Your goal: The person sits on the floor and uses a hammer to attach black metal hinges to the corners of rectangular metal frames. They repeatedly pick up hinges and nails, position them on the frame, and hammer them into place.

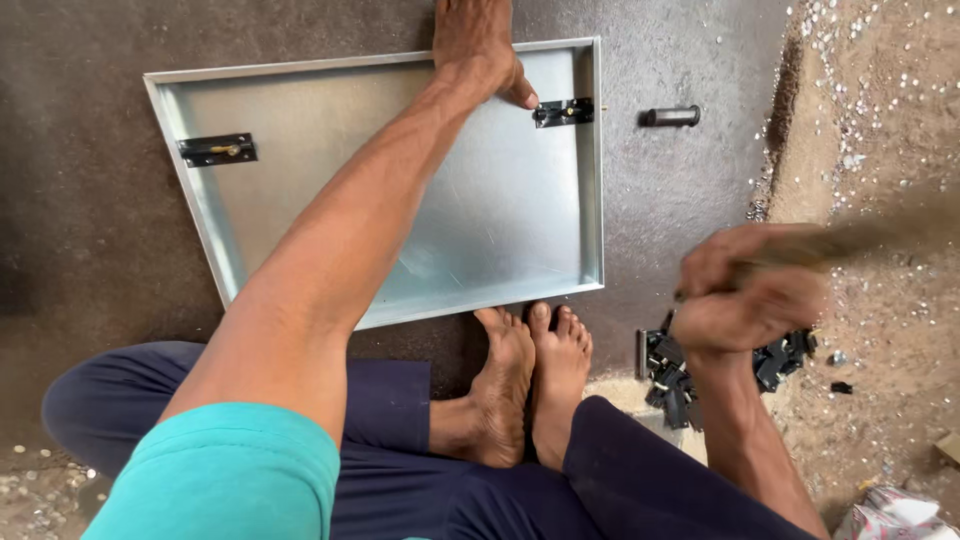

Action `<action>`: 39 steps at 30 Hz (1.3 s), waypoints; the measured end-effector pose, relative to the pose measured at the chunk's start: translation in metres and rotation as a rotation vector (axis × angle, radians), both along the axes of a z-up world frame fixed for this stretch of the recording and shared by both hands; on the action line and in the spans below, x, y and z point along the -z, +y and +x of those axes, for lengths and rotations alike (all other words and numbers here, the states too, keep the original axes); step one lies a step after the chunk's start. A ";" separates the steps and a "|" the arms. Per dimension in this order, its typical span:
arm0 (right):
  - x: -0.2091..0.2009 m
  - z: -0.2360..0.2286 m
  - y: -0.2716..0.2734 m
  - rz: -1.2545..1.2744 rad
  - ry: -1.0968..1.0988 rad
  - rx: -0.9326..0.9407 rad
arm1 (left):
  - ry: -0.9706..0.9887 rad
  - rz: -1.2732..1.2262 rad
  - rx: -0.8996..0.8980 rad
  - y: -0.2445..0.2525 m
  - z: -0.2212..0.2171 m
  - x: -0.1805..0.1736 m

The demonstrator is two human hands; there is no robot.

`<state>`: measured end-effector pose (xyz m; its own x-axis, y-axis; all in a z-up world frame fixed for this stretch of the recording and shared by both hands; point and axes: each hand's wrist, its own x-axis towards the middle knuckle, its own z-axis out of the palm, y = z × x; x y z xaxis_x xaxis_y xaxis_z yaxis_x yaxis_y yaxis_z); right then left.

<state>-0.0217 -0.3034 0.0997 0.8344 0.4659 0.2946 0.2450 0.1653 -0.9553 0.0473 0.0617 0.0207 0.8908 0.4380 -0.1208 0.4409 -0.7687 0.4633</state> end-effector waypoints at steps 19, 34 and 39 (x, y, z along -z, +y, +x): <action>-0.006 -0.053 -0.092 -1.742 0.044 0.177 | 0.076 -0.307 -0.051 -0.058 -0.024 -0.020; -0.026 -0.076 0.075 -1.061 -0.463 -0.455 | -0.404 -0.280 -0.398 -0.080 -0.102 -0.036; -0.057 -0.070 0.078 -1.089 -0.416 -0.565 | -0.472 -1.153 -0.124 -0.148 -0.306 -0.080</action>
<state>-0.0916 -0.2255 0.1567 0.3828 0.8840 -0.2683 0.7062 -0.4673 -0.5319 -0.2589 -0.0858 0.1006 0.9118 0.3740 -0.1697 0.0887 0.2241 0.9705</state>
